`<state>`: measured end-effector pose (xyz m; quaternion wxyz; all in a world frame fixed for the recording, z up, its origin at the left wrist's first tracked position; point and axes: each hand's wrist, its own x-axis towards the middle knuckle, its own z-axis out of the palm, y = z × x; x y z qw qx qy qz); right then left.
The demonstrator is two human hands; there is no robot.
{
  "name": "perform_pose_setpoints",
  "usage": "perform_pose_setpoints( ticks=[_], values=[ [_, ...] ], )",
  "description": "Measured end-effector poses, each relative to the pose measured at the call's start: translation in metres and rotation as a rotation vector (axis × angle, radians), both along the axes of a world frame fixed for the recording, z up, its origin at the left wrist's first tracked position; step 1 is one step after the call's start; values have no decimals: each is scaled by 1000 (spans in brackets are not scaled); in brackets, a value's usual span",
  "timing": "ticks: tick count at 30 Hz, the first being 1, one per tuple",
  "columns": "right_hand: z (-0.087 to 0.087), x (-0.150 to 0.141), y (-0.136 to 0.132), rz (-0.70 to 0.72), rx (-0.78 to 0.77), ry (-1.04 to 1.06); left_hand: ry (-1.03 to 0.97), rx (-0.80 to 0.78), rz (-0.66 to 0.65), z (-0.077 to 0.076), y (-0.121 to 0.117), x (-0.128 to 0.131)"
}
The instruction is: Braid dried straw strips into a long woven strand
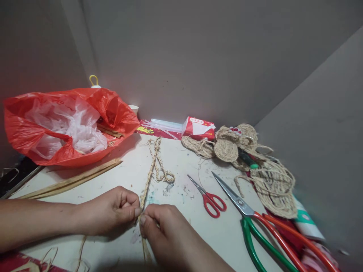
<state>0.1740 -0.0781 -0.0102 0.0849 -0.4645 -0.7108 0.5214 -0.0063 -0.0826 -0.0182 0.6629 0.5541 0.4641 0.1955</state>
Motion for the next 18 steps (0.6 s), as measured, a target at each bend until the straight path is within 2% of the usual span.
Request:
perform_pose_setpoints(
  ticks=[2, 4, 6, 8, 10, 13, 16, 18],
  values=[
    [-3, -6, -5, -66, -187, 106, -76, -14, 22, -3, -3, 2],
    [-5, -11, -11, -98, -281, 183, -186, -61, 53, -6, -5, 4],
    [-8, -16, -18, -97, -220, 169, -253, -106, 93, -8, -6, 6],
    [-14, -19, -23, -85, -51, 76, -264, -124, 135, -8, -7, 7],
    [-23, -19, -27, -69, 104, -12, -237, -123, 185, -7, -8, 7],
    [-40, -18, -30, -53, 226, -57, -236, -142, 216, -5, -9, 7],
    [-45, -15, -34, -39, 258, -62, -236, -157, 199, -5, -9, 6],
    [-36, -11, -40, -28, 153, -17, -208, -149, 182, -4, -8, 5]
  ],
)
